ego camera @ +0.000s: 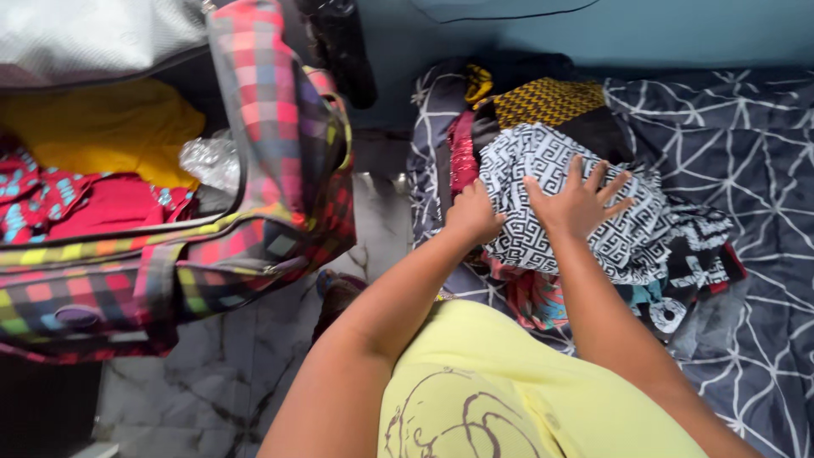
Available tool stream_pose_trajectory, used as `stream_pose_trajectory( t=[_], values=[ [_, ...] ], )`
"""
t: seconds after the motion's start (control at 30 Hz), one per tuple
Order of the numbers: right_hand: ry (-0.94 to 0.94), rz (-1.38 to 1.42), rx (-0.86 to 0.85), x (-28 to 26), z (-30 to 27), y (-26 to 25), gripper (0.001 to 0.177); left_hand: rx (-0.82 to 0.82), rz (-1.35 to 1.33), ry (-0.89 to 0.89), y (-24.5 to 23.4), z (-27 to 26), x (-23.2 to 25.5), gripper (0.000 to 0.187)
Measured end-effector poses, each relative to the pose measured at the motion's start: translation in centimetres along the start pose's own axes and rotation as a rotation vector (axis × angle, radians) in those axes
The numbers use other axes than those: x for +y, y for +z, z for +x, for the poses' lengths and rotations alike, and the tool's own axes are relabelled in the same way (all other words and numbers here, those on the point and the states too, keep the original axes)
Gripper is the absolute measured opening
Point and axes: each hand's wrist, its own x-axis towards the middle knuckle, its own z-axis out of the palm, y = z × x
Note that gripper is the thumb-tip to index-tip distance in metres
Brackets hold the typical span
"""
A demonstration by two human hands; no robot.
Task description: The person unzips a plaid duffel bag and removes several items of clothing including a red sequined top, black pants, and patterned shirts, placing them one by one onto a bed.
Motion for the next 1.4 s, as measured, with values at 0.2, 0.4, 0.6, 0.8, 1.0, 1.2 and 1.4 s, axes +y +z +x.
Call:
stream_pose_trajectory(
  t=[0.2,0.4,0.6,0.8,1.0,1.2,1.4],
  values=[
    [-0.036,0.045,0.044,-2.7,0.6,-0.5,0.110,0.009,-0.087,-0.082,-3.6,-1.5,2.5,0.117],
    [-0.314,0.302,0.233,-5.7,1.5,-0.6,0.080,-0.062,-0.262,0.205,-15.2,-6.2,3.0,0.059],
    [-0.639,0.768,0.153,-18.4,-0.6,-7.5,0.024,0.515,-0.422,0.351,-27.4,-11.5,-4.8,0.055],
    [-0.863,1.014,-0.234,-35.0,-8.2,-13.7,0.007,0.772,-0.516,0.116,-35.3,-14.2,-20.4,0.049],
    [-0.929,0.290,-0.760,-52.7,-9.6,-5.1,0.062,0.764,-0.123,-0.178,-37.4,-11.8,-36.3,0.035],
    [-0.664,-0.471,-0.800,-51.9,-10.7,7.3,0.162,0.394,0.054,-0.285,-30.2,-13.6,-40.4,0.026],
    [-0.683,0.004,-0.452,-49.8,-8.5,10.7,0.086,0.400,-0.072,-0.254,-30.8,-14.0,-40.0,0.039]
  ],
)
